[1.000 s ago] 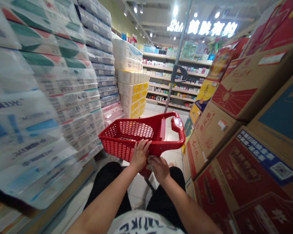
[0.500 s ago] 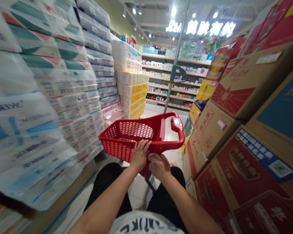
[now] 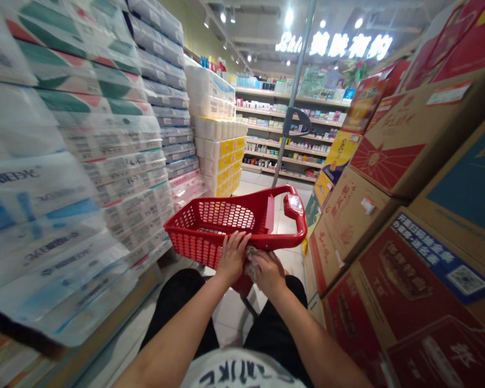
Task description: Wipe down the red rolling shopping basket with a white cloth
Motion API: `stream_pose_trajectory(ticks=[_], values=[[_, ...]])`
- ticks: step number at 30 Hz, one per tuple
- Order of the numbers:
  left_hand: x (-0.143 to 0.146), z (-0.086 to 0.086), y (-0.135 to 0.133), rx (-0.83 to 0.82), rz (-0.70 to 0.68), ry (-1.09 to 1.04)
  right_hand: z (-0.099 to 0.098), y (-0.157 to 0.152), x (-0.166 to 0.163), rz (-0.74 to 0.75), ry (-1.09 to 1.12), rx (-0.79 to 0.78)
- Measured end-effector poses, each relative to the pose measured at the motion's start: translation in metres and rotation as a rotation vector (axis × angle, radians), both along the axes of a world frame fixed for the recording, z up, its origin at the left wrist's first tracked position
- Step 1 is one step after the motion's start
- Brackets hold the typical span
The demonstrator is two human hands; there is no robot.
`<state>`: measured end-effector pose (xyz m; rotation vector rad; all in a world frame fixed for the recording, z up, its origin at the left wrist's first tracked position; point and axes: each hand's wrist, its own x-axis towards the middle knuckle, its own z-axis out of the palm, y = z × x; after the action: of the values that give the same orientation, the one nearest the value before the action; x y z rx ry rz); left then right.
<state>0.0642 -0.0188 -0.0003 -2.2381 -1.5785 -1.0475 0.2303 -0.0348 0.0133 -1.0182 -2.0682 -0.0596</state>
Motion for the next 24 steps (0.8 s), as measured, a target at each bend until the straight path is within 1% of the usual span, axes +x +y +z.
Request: stream_pose_trajectory(ticks=[2,6,11,15,19,24], values=[[0.0,-0.001,0.0,-0.001,0.002,-0.002,0.002,-0.001,0.0,0.014,-0.008,-0.01],[0.0,-0.002,0.0,-0.001,0.003,0.002,0.006,-0.001,0.002,-0.007,0.06,0.041],[0.0,-0.002,0.0,0.003,0.006,0.0,0.009,-0.001,0.002,0.007,0.001,0.021],[0.0,-0.001,-0.001,-0.008,-0.001,-0.006,0.008,0.0,0.003,-0.017,0.033,0.023],[0.0,0.0,-0.001,-0.011,-0.006,-0.013,0.009,-0.001,0.003,-0.009,0.011,0.02],[0.0,0.0,-0.001,-0.026,-0.017,-0.03,0.014,-0.002,0.004,-0.02,0.075,0.101]])
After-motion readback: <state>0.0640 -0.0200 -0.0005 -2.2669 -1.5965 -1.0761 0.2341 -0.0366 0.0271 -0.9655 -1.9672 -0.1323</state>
